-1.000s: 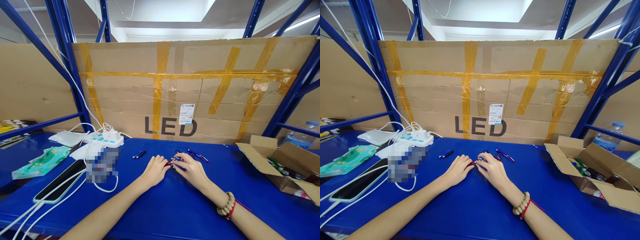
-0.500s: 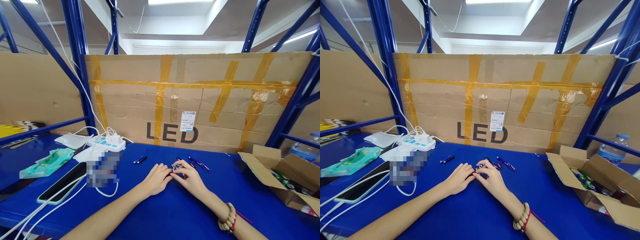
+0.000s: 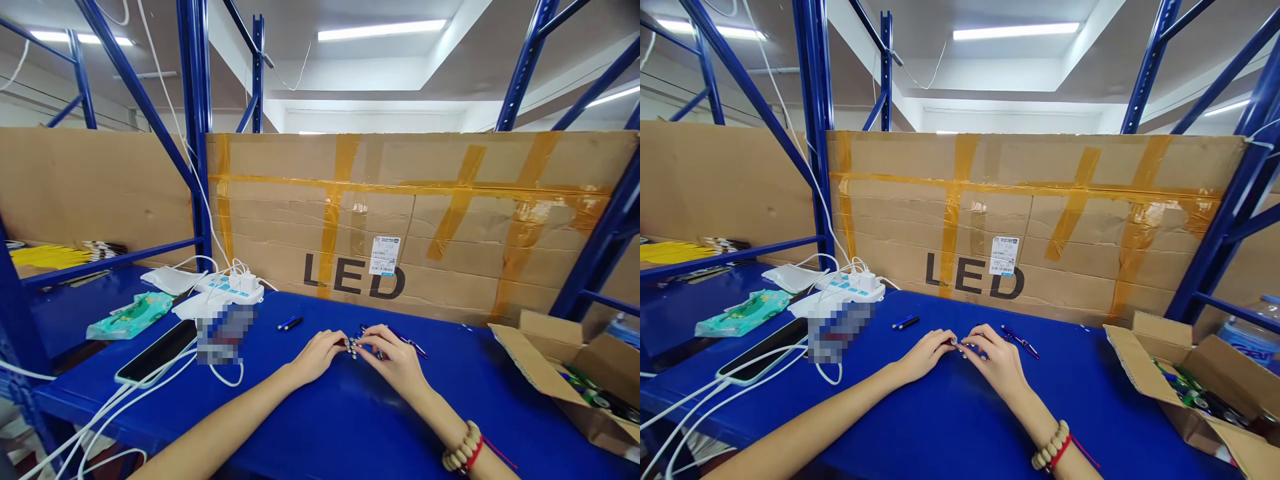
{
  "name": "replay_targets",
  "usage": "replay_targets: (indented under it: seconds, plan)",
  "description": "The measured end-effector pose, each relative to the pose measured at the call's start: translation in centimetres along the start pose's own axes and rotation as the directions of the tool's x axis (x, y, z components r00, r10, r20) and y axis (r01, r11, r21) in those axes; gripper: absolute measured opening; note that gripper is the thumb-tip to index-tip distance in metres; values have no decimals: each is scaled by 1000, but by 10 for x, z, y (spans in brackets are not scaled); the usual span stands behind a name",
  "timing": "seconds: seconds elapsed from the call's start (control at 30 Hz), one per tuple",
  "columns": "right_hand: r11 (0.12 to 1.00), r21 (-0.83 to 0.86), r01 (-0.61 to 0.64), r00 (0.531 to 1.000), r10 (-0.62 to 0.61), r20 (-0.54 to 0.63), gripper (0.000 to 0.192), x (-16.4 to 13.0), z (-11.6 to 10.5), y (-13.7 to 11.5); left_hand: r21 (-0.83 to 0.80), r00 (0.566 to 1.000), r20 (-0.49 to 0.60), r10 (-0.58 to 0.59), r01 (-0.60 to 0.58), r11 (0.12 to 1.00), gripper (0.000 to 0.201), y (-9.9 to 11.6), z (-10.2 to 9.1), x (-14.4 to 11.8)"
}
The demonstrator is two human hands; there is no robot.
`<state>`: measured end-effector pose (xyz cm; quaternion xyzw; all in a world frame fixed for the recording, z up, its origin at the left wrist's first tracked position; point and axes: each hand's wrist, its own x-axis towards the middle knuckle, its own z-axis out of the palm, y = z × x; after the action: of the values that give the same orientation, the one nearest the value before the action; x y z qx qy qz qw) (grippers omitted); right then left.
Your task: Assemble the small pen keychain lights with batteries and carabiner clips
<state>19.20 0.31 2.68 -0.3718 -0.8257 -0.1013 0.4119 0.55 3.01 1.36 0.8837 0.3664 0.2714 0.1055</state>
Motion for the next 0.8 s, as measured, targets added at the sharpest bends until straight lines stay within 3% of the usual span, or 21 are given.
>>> replay_targets:
  seconds: [0.17,0.33,0.47,0.67,0.8]
  plan:
    - [997,-52,-51,980,60,191,23,-4,3,7,227,994,45,99,-107,968,20,-6,-6,0]
    - [997,-55,-61,940,76,332,19,-7,9,11,461,964,130,231,-265,847,31,-7,-7,-1]
    - [997,-42,-71,926,81,369,23,-7,10,9,546,957,171,233,-289,786,29,-3,-5,0]
    - [993,-67,-102,914,120,388,23,-8,10,8,578,972,110,206,-231,783,28,-4,-2,2]
    - [988,-69,-137,924,153,351,21,-8,11,8,577,975,137,172,-220,786,30,-5,1,2]
